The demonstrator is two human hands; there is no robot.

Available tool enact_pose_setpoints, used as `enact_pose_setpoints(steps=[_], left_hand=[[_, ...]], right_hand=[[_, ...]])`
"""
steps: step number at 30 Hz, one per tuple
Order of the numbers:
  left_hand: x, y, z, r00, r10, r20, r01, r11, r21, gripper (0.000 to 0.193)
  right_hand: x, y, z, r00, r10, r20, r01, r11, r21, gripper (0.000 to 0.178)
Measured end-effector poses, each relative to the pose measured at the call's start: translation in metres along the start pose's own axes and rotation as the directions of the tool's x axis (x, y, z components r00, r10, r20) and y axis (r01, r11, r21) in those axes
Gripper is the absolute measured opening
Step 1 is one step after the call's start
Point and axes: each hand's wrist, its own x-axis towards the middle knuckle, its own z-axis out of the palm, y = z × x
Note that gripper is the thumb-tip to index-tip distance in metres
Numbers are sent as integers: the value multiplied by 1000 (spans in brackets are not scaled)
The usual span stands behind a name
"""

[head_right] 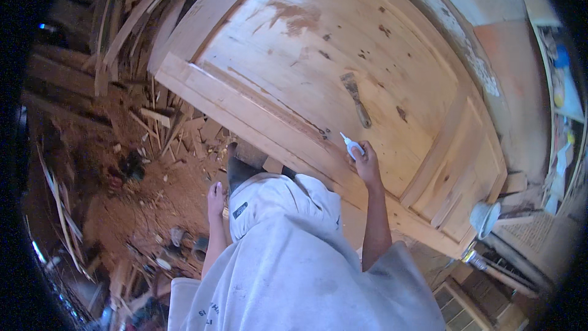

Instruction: The person applies glue from a bottle onto the grooves and surface of a wooden door panel, spreading it with a small brush and a piece of paper.

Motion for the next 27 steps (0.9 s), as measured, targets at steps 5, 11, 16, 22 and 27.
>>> enact_pose_setpoints(steps=[5,11,16,22,27], left_hand=[[12,38,0,996,48,79,-50,999,11,48],[40,56,-10,967,176,184,-209,963,173,48],[26,86,-7,935,292,203,-343,892,293,46],[32,65,-17,943,231,240,-297,911,287,46],[33,69,-18,957,115,268,-208,914,349,47]], right_hand=[[-38,31,7,988,65,-139,-30,971,237,13],[-47,61,9,944,39,-326,11,989,150,18],[-44,63,17,934,126,-333,-28,958,286,17],[-58,65,19,920,124,-372,67,884,462,20],[-66,89,5,875,151,-459,40,924,380,23]])
